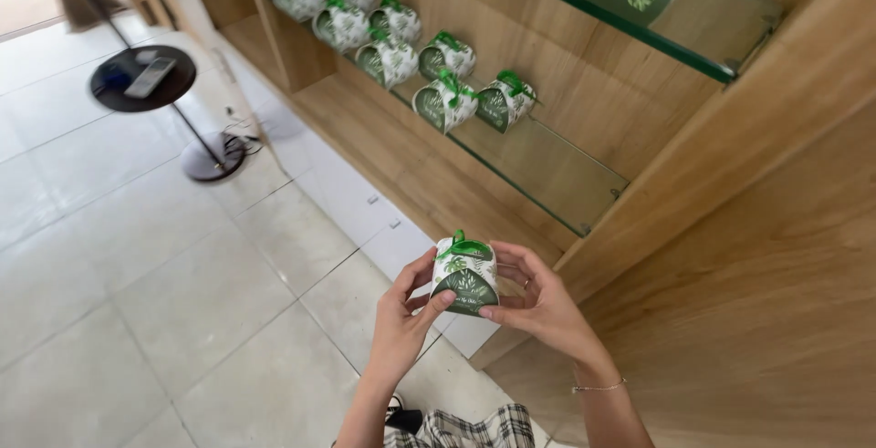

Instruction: The recorder is taking small packaged boxes from a workbench and arranging them neatly on a glass display shelf.

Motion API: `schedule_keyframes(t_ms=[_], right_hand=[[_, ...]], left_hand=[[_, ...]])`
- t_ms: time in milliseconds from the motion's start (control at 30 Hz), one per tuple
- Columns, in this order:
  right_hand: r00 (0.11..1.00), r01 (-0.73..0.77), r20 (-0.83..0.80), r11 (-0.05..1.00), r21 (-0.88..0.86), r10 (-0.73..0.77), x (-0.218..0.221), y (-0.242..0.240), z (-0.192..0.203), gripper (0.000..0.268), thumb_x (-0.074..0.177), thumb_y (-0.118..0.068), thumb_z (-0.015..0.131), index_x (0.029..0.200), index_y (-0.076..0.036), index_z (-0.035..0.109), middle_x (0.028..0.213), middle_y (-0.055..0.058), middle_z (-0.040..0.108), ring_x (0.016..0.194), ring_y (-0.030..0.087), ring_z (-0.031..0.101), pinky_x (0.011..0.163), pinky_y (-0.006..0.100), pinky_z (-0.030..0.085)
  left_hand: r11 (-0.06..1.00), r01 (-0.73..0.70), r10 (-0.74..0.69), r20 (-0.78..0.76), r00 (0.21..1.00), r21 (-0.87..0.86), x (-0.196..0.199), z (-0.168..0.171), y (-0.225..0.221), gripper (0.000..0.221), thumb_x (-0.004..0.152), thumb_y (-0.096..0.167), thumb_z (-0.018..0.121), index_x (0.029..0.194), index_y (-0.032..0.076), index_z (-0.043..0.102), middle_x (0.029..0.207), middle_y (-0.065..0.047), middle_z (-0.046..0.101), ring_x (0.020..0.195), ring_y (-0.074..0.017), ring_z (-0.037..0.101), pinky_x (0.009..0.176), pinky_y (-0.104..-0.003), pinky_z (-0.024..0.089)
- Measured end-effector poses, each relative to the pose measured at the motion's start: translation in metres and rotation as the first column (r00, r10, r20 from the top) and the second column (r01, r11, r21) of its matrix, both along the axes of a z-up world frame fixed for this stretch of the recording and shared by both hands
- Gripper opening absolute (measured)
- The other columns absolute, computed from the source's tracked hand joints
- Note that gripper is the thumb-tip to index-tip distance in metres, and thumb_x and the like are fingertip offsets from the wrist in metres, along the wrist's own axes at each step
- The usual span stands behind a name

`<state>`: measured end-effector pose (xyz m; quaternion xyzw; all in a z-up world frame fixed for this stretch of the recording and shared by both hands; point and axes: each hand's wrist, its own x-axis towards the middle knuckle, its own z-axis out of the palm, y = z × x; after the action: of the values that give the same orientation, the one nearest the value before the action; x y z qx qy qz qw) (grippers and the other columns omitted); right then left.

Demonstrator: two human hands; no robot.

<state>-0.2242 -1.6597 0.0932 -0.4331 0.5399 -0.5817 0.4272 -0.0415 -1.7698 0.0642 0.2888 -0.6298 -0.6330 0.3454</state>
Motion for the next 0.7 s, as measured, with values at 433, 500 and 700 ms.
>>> schedule_keyframes(t_ms=[433, 500, 700], right_hand=[[0.879, 0.47, -0.035, 0.876, -0.11, -0.476, -0.025, -0.084, 0.01, 0.082, 0.074, 0.013, 0.077, 0.147, -0.003, 0.043, 0.147, 0.011, 0.051, 0.14, 0.021, 0.048, 0.109, 0.041, 0.055], [0.848, 0.501, -0.119, 0.854, -0.141, -0.517, -0.037, -0.087, 0.01, 0.084, 0.073, 0.016, 0.078, 0.148, -0.001, 0.044, 0.146, 0.013, 0.053, 0.139, 0.024, 0.049, 0.112, 0.042, 0.05], [0.865, 0.497, 0.011, 0.854, -0.151, -0.502, -0.075, -0.101, 0.003, 0.083, 0.075, 0.015, 0.077, 0.149, -0.002, 0.04, 0.148, 0.012, 0.05, 0.143, 0.024, 0.046, 0.111, 0.043, 0.053]], left_hand=[[0.926, 0.377, -0.378, -0.071, 0.923, -0.031, -0.093, 0.008, -0.144, 0.055, 0.09, 0.008, 0.073, 0.141, 0.001, 0.057, 0.137, -0.013, 0.068, 0.128, -0.0171, 0.063, 0.091, -0.032, 0.062], [0.915, 0.402, -0.402, -0.128, 0.907, -0.025, -0.111, 0.002, -0.152, 0.055, 0.088, 0.005, 0.075, 0.14, -0.002, 0.057, 0.133, -0.015, 0.069, 0.122, -0.0168, 0.066, 0.091, -0.03, 0.062], [0.911, 0.41, -0.412, -0.085, 0.907, -0.042, -0.155, 0.001, -0.172, 0.05, 0.087, 0.006, 0.076, 0.134, -0.002, 0.061, 0.125, -0.014, 0.073, 0.112, -0.0166, 0.071, 0.09, -0.03, 0.063]])
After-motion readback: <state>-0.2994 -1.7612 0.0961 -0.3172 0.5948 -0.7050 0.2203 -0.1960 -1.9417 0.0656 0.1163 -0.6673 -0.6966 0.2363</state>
